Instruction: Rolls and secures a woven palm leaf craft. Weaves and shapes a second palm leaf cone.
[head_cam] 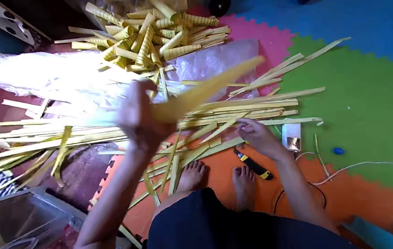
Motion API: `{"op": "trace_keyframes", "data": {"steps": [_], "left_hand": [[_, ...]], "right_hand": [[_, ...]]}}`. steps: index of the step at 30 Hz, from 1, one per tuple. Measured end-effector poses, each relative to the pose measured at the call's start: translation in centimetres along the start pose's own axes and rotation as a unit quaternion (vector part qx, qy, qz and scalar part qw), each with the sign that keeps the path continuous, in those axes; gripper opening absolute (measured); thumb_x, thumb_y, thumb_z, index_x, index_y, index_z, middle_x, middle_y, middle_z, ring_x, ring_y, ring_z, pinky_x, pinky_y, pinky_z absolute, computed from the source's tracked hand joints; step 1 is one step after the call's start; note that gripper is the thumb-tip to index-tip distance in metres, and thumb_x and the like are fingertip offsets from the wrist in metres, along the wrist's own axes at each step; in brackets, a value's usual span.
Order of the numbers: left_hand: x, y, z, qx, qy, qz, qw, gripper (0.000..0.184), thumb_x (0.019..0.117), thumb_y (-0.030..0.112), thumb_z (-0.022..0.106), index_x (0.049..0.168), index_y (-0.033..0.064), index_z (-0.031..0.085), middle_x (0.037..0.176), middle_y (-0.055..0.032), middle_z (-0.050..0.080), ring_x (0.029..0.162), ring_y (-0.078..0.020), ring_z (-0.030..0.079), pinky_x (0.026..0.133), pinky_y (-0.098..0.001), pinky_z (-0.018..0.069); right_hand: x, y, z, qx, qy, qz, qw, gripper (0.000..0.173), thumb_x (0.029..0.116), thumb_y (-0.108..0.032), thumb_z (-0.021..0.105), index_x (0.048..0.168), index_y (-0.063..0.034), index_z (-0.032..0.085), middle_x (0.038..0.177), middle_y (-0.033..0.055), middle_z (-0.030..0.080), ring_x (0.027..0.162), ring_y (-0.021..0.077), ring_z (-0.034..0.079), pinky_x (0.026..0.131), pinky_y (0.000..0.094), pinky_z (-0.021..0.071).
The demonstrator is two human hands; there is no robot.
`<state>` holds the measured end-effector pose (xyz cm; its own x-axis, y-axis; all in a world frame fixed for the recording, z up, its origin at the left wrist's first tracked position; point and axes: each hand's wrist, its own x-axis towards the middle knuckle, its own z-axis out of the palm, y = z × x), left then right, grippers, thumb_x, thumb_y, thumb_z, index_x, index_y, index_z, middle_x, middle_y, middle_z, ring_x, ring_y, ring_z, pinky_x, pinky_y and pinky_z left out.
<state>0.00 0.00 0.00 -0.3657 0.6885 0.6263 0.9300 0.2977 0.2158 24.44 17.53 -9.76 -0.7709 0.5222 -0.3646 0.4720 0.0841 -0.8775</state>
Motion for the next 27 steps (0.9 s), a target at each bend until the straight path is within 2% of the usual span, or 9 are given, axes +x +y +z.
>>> {"op": "trace_keyframes", "data": {"steps": [3,6,8,11,14,18,21,24,27], "left_hand": [[-4.5,3.9,4.4,-0.069,-0.11,0.06,0.99,0.058,0.0688,0.035,0.081,0.109,-0.0027,0.066,0.087,-0.0193,0.067,0.069,-0.0355,0.068,0.053,-0.0484,0.0528],[-9.3,2.7,7.9,-0.106,-0.157,0.085,0.978,0.065,0.0836,0.064,0.063,0.107,0.0027,0.068,0.088,-0.0129,0.069,0.071,-0.0288,0.069,0.056,-0.0432,0.055],[-11.8,0.4,8.2,-0.123,-0.194,0.051,0.972,0.078,0.0878,0.073,0.049,0.109,0.0003,0.068,0.091,-0.015,0.072,0.073,-0.03,0.071,0.057,-0.0464,0.0566],[-14.0,-2.4,6.9,-0.121,-0.314,-0.088,0.938,0.069,0.0963,0.06,0.04,0.11,-0.0011,0.068,0.084,-0.0174,0.069,0.07,-0.0357,0.069,0.059,-0.0558,0.0535],[-11.3,-1.2,6.8,-0.089,-0.504,-0.205,0.834,0.058,0.109,0.044,0.037,0.114,-0.0052,0.067,0.097,-0.0271,0.068,0.094,-0.0468,0.068,0.083,-0.0657,0.0498],[-6.6,4.0,8.5,-0.278,-0.409,-0.067,0.867,0.041,0.1061,0.032,0.048,0.121,-0.0009,0.068,0.111,-0.0164,0.072,0.103,-0.0284,0.071,0.092,-0.05,0.0559],[-3.5,7.6,9.1,-0.433,-0.321,0.021,0.842,0.014,0.0997,0.013,0.064,0.099,0.0009,0.071,0.081,-0.0047,0.072,0.069,-0.0068,0.069,0.066,-0.0235,0.059],[-2.0,9.3,8.9,-0.446,-0.34,0.015,0.828,0.01,0.0983,0.008,0.065,0.097,0.0011,0.072,0.078,-0.0045,0.071,0.065,-0.0056,0.068,0.061,-0.0213,0.0577],[-1.0,11.3,8.9,-0.516,-0.353,-0.018,0.78,0.012,0.101,0.007,0.062,0.105,-0.0025,0.068,0.085,-0.0072,0.073,0.072,-0.01,0.073,0.067,-0.0268,0.0637]], "right_hand": [[-1.5,-1.5,2.9,0.324,-0.043,-0.061,0.943,0.052,0.0987,-0.051,0.061,0.137,-0.0155,0.058,0.114,-0.0044,0.07,0.09,0.0048,0.065,0.078,0.0232,0.0549],[-1.0,-1.6,2.2,0.438,0.111,0.022,0.892,0.025,0.1095,-0.03,0.042,0.114,-0.0156,0.062,0.084,-0.0083,0.063,0.066,-0.0009,0.057,0.064,0.0158,0.0516],[-1.0,0.2,0.0,0.426,0.213,0.018,0.879,0.019,0.1094,-0.025,0.045,0.108,-0.0181,0.062,0.079,-0.0112,0.061,0.063,-0.0021,0.055,0.063,0.0148,0.0505],[-1.9,2.0,-3.7,0.405,0.323,-0.045,0.855,0.014,0.1079,-0.021,0.049,0.111,-0.0181,0.062,0.086,-0.0118,0.063,0.071,-0.0021,0.058,0.07,0.0153,0.0523],[-2.5,0.6,-4.3,0.384,0.392,-0.099,0.83,0.017,0.1091,-0.019,0.045,0.11,-0.0183,0.062,0.084,-0.0117,0.063,0.069,-0.002,0.058,0.067,0.015,0.0514],[-3.7,-1.6,1.1,0.264,0.279,-0.099,0.918,0.013,0.1043,-0.013,0.055,0.113,-0.0091,0.063,0.085,-0.004,0.07,0.068,0.0047,0.064,0.063,0.0233,0.0573],[-4.5,-1.4,2.1,0.229,0.244,-0.144,0.931,0.016,0.1009,-0.006,0.058,0.113,-0.005,0.068,0.099,-0.0003,0.072,0.077,0.0066,0.068,0.07,0.0253,0.0598],[-5.0,-1.7,0.4,0.239,0.326,-0.169,0.899,0.014,0.1013,-0.006,0.059,0.114,-0.009,0.065,0.099,-0.0036,0.07,0.081,0.0048,0.068,0.072,0.0232,0.0597],[-5.2,-2.1,0.9,0.232,0.357,-0.196,0.884,0.026,0.0905,0.003,0.07,0.114,-0.0067,0.065,0.102,-0.0017,0.072,0.089,0.0069,0.071,0.081,0.0262,0.0624]]}}
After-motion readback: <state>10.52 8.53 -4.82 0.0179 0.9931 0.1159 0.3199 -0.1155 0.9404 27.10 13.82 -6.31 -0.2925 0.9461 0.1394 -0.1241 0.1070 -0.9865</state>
